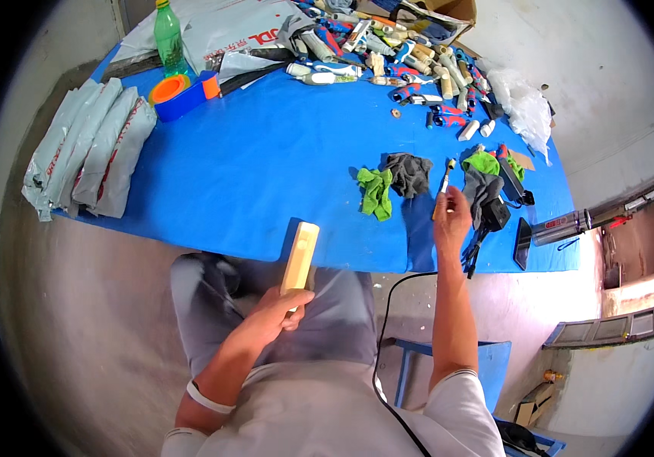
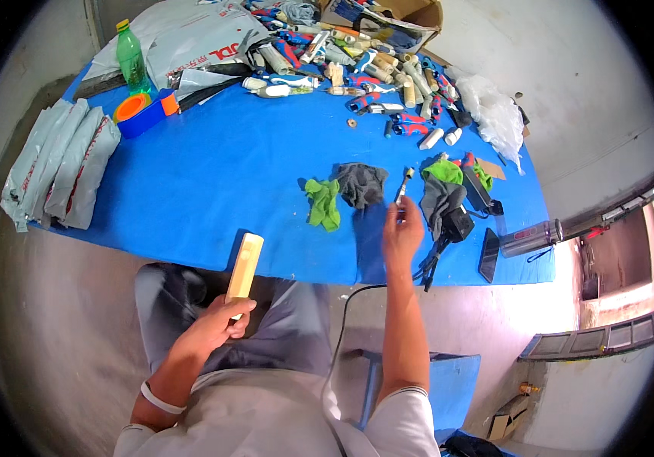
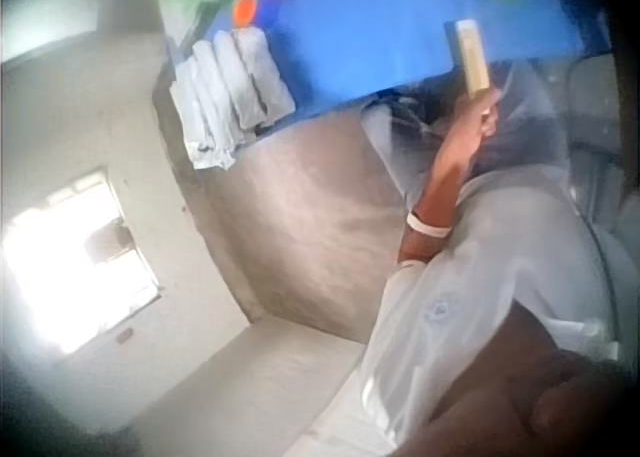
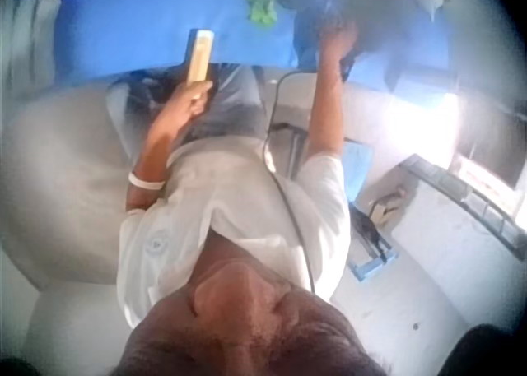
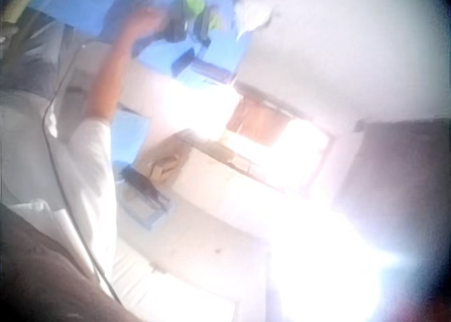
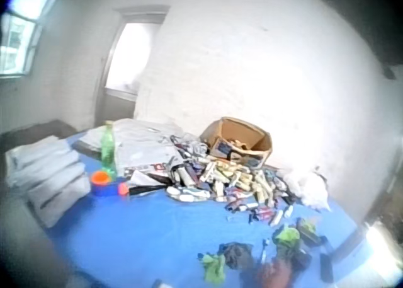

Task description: The person holds a cylindrical wooden object and uses a small handheld tool to scrape and shape its surface. After shaping, the person wipes the wooden object with a green cloth to remove debris.

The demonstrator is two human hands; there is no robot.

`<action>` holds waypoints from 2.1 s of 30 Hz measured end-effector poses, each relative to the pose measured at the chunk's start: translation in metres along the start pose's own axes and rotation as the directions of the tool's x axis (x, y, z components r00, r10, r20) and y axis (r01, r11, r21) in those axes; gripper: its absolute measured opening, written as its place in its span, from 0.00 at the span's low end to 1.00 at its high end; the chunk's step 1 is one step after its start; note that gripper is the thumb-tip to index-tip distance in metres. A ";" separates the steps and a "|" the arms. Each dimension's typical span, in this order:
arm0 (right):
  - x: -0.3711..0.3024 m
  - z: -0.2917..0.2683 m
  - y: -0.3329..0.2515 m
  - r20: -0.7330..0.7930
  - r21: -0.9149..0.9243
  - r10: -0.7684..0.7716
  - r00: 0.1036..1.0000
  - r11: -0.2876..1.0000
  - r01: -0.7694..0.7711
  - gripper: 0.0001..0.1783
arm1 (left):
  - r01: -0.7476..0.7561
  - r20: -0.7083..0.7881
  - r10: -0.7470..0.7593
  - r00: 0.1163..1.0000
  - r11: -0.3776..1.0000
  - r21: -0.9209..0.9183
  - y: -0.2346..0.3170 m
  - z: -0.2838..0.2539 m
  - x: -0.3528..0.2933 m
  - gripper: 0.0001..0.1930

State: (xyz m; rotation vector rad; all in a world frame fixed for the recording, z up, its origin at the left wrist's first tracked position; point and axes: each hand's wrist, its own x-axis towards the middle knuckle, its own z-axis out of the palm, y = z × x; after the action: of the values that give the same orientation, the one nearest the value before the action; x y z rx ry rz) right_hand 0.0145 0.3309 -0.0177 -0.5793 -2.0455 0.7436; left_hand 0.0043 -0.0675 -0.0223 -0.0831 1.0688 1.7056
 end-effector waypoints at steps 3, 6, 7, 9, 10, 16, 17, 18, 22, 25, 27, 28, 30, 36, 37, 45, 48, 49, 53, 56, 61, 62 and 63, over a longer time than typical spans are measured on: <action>-0.018 0.018 -0.054 0.269 0.133 0.013 0.963 0.990 -0.051 0.16 | -0.006 0.011 0.006 1.000 1.000 0.006 -0.004 -0.006 0.003 0.16; -0.023 0.036 -0.090 0.388 -0.041 -0.011 0.921 0.999 0.029 0.18 | -0.012 0.003 0.012 1.000 1.000 -0.001 -0.002 -0.005 0.000 0.16; -0.023 0.042 -0.091 0.399 -0.129 -0.066 0.914 0.983 0.127 0.18 | -0.015 0.004 0.015 1.000 1.000 -0.004 -0.002 -0.005 -0.001 0.16; -0.022 0.052 -0.091 0.436 -0.295 -0.170 0.884 0.901 0.318 0.17 | -0.024 0.001 0.024 1.000 1.000 -0.005 -0.002 -0.007 -0.003 0.16; -0.020 0.054 -0.091 0.494 -0.255 -0.138 0.858 0.921 0.295 0.13 | -0.030 -0.001 0.030 1.000 1.000 -0.004 -0.003 -0.009 -0.005 0.16; -0.010 0.085 -0.087 0.471 -0.060 -0.328 0.818 0.914 0.401 0.16 | -0.075 -0.024 0.075 0.997 0.997 -0.009 -0.007 -0.012 -0.014 0.16; -0.009 0.086 -0.082 0.496 -0.033 -0.345 0.797 0.910 0.414 0.16 | -0.083 -0.024 0.083 0.996 0.997 -0.005 -0.008 -0.013 -0.014 0.16; -0.006 0.087 -0.081 0.518 -0.002 -0.367 0.773 0.903 0.430 0.17 | -0.088 -0.027 0.087 0.996 0.996 -0.015 -0.008 -0.013 -0.015 0.16; -0.013 0.045 -0.088 0.745 0.070 -0.348 0.569 0.889 0.452 0.19 | -0.089 -0.025 0.088 0.996 0.994 -0.057 -0.011 -0.016 -0.019 0.16; -0.015 -0.021 -0.086 0.954 -0.018 -0.119 0.274 0.893 0.450 0.17 | -0.113 -0.037 0.110 0.993 0.990 -0.079 -0.016 -0.020 -0.023 0.16; -0.017 -0.080 -0.093 0.948 -0.271 0.121 0.295 0.793 0.546 0.15 | -0.122 -0.035 0.119 0.992 0.988 -0.095 -0.021 -0.021 -0.026 0.16; -0.018 -0.103 -0.093 0.900 -0.403 0.188 0.393 0.702 0.587 0.13 | -0.118 -0.025 0.116 0.993 0.988 -0.100 -0.025 -0.022 -0.024 0.16; -0.017 -0.130 -0.088 0.798 -0.409 0.079 0.597 0.799 0.441 0.11 | -0.115 -0.024 0.113 0.993 0.989 -0.088 -0.032 -0.026 -0.023 0.16; -0.030 -0.070 -0.103 0.554 -0.162 -0.106 0.826 0.959 0.232 0.07 | -0.121 -0.039 0.119 0.992 0.991 -0.063 -0.021 -0.025 -0.022 0.14; -0.030 -0.046 -0.108 0.573 -0.141 -0.102 0.813 0.965 0.220 0.08 | -0.124 -0.041 0.121 0.992 0.990 -0.073 -0.018 -0.026 -0.022 0.13; -0.061 0.031 -0.142 0.814 0.076 -0.297 0.499 0.906 0.416 0.18 | -0.095 -0.128 0.082 0.988 0.990 -0.100 -0.001 -0.004 -0.015 0.14; -0.057 -0.010 -0.138 0.841 -0.045 -0.149 0.520 0.939 0.341 0.19 | -0.080 -0.132 0.068 0.989 0.993 -0.087 -0.006 -0.005 -0.004 0.15; -0.057 -0.019 -0.134 0.795 -0.054 -0.123 0.594 0.961 0.271 0.18 | -0.072 -0.121 0.062 0.991 0.994 -0.080 -0.005 -0.003 0.001 0.15; -0.066 -0.015 -0.142 0.639 0.077 -0.166 0.751 0.985 0.152 0.18 | -0.013 -0.078 0.011 0.997 1.000 -0.027 -0.001 0.019 0.024 0.15; -0.084 0.000 -0.160 0.672 0.192 -0.243 0.699 0.969 0.153 0.16 | 0.042 -0.053 -0.039 0.998 0.998 0.052 -0.001 0.028 0.032 0.14; -0.102 0.024 -0.163 0.739 0.164 -0.201 0.643 0.979 0.118 0.17 | 0.026 -0.087 -0.025 0.996 0.999 0.019 -0.009 0.027 0.036 0.13; -0.094 0.034 -0.159 0.711 0.180 -0.224 0.667 0.974 0.135 0.17 | 0.030 -0.108 -0.026 0.994 0.999 0.037 -0.007 0.030 0.037 0.13; -0.088 0.043 -0.157 0.682 0.196 -0.246 0.688 0.969 0.151 0.18 | 0.035 -0.130 -0.028 0.991 0.998 0.054 -0.002 0.034 0.036 0.12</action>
State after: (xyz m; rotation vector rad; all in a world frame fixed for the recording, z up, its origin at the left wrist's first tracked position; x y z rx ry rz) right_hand 0.0040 0.1505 0.0209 0.0460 -2.6777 1.0625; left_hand 0.0050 -0.0180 -0.0224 -0.1755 1.2042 1.6583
